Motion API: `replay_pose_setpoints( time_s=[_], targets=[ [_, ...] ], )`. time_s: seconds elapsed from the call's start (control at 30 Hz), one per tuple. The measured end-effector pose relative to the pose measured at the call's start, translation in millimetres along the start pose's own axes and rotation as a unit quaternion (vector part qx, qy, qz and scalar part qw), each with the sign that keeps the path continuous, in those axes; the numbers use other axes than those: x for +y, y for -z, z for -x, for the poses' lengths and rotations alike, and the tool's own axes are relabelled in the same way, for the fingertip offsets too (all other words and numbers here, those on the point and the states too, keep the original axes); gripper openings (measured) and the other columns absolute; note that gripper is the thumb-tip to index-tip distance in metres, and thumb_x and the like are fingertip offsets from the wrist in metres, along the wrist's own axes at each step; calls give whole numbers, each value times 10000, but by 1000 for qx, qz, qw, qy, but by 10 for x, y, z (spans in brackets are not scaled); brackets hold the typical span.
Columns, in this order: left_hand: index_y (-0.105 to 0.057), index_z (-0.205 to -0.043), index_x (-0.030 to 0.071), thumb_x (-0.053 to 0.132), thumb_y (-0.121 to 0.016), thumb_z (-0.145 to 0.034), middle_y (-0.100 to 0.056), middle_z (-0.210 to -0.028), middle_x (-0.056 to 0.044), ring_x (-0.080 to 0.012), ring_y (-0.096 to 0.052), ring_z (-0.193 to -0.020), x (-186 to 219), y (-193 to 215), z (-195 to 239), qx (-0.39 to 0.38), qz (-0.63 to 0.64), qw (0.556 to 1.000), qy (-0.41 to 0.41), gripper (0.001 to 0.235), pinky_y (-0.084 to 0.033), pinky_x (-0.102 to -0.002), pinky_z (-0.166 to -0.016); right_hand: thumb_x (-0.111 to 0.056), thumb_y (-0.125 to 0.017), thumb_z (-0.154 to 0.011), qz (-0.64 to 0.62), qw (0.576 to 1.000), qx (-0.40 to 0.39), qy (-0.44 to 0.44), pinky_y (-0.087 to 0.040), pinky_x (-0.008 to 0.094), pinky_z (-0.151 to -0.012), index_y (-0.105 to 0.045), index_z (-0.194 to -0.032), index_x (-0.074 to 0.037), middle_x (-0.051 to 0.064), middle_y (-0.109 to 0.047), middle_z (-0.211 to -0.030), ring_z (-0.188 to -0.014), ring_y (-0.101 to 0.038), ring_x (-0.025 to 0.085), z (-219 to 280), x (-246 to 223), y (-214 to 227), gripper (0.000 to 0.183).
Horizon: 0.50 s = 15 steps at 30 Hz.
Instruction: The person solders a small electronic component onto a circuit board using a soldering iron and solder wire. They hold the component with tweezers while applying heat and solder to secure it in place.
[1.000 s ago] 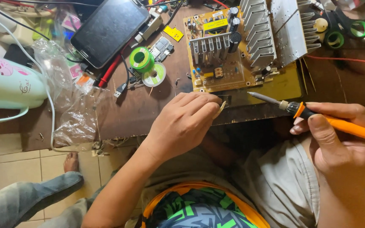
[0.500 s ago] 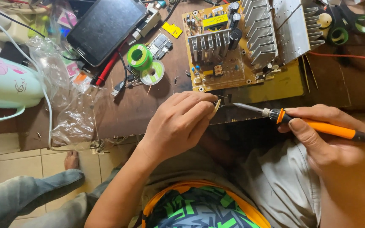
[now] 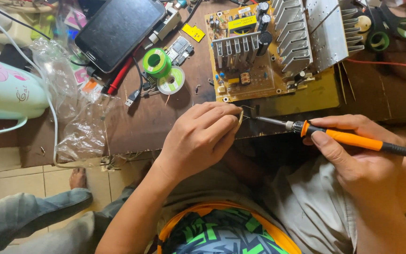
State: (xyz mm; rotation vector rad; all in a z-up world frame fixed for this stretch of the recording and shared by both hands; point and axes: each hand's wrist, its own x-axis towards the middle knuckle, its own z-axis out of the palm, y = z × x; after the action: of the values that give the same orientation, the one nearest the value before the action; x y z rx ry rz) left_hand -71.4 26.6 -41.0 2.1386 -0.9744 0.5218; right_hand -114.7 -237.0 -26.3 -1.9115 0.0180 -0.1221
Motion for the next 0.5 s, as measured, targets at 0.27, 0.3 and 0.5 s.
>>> replay_pose_setpoints(
  time_s=[0.27, 0.3, 0.5],
  targets=[
    [-620, -935, -31, 5, -595, -1035, -726, -1063, -149, -335, -710, -929, -13, -14, 6, 6, -12, 1000, -4, 109, -553, -397, -786, 33, -657, -980, 0, 1000, -6, -24, -600, 262, -835, -632, -1157, 88, 215, -713, -1032, -860, -746, 264, -5, -5, 36, 187],
    [-620, -935, -31, 5, -595, -1035, -726, -1063, -149, -335, -710, -929, -13, -16, 3, 7, -12, 1000, -4, 109, -553, -397, -786, 33, -657, -980, 0, 1000, -6, -24, -600, 262, -835, -632, -1157, 88, 215, -713, -1032, -860, -746, 264, -12, -1, 34, 187],
    [-575, -907, -12, -2, -573, -1039, -718, -1021, -142, -315, -696, -914, -10, -16, 10, 5, -15, 1000, 5, 132, -526, -380, -772, 36, -655, -980, -16, 1000, -2, -27, -600, 264, -850, -627, -1172, 88, 222, -712, -1040, -858, -737, 258, -7, 4, 13, 200]
  ],
)
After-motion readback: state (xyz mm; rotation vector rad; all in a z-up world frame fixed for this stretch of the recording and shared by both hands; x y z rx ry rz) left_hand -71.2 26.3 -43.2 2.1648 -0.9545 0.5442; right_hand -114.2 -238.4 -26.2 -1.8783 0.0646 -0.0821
